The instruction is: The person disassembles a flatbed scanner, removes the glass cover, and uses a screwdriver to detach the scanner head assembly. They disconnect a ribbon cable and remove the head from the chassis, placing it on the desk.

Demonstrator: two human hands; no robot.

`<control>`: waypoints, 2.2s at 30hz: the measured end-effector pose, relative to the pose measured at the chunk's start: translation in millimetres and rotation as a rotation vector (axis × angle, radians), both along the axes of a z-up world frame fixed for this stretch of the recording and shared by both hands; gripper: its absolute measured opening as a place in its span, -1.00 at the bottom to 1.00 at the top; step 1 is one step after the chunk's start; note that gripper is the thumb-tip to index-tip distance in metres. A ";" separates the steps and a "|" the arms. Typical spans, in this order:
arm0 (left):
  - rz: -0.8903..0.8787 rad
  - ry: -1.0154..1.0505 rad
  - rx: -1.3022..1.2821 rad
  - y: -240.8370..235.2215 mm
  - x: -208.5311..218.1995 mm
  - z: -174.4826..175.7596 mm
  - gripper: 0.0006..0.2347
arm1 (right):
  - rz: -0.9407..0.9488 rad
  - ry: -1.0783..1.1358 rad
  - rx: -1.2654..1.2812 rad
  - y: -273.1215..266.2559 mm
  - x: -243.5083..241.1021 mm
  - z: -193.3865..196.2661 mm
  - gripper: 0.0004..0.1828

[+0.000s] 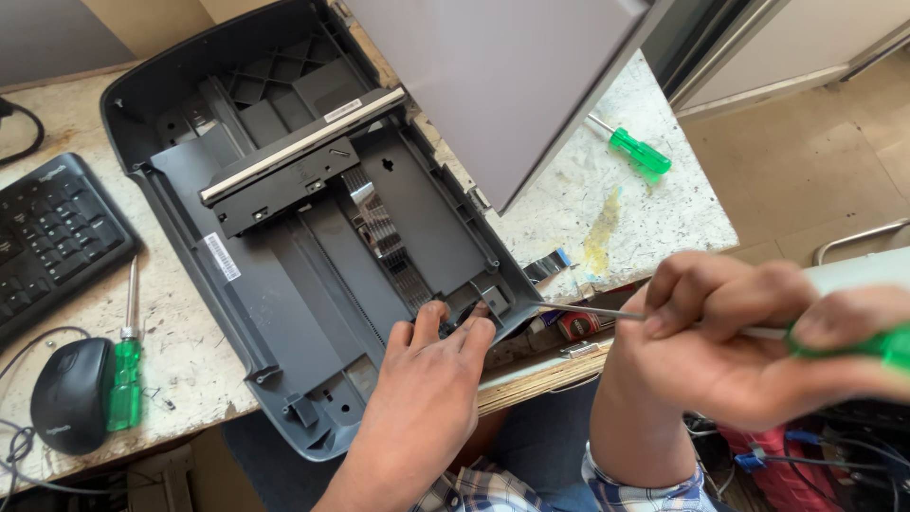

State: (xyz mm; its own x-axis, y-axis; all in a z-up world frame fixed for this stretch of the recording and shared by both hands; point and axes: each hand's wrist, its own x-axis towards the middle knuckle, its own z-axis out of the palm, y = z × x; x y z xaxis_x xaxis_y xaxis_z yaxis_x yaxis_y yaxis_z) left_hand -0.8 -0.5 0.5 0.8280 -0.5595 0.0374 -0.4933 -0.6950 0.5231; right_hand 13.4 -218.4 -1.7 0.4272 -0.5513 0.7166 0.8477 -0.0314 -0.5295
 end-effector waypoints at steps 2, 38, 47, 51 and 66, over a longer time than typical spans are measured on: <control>-0.002 0.003 0.019 -1.1 0.7 -0.8 -0.80 | -0.036 0.069 0.081 -3.3 0.7 -2.6 -0.44; -0.009 0.069 0.070 -2.5 4.4 -1.5 -0.77 | 0.298 0.132 0.173 26.6 52.5 -9.2 -0.55; -0.005 0.037 0.043 -4.2 5.2 3.5 -0.78 | 0.263 0.068 0.098 31.2 49.3 -2.8 -0.54; 0.006 0.035 0.015 -3.8 4.1 2.3 -0.78 | 0.213 0.057 0.041 28.7 35.3 1.4 -0.52; 0.142 0.083 -0.146 -4.2 3.2 2.7 -0.59 | 0.614 0.322 0.391 -54.3 141.1 -23.4 -0.51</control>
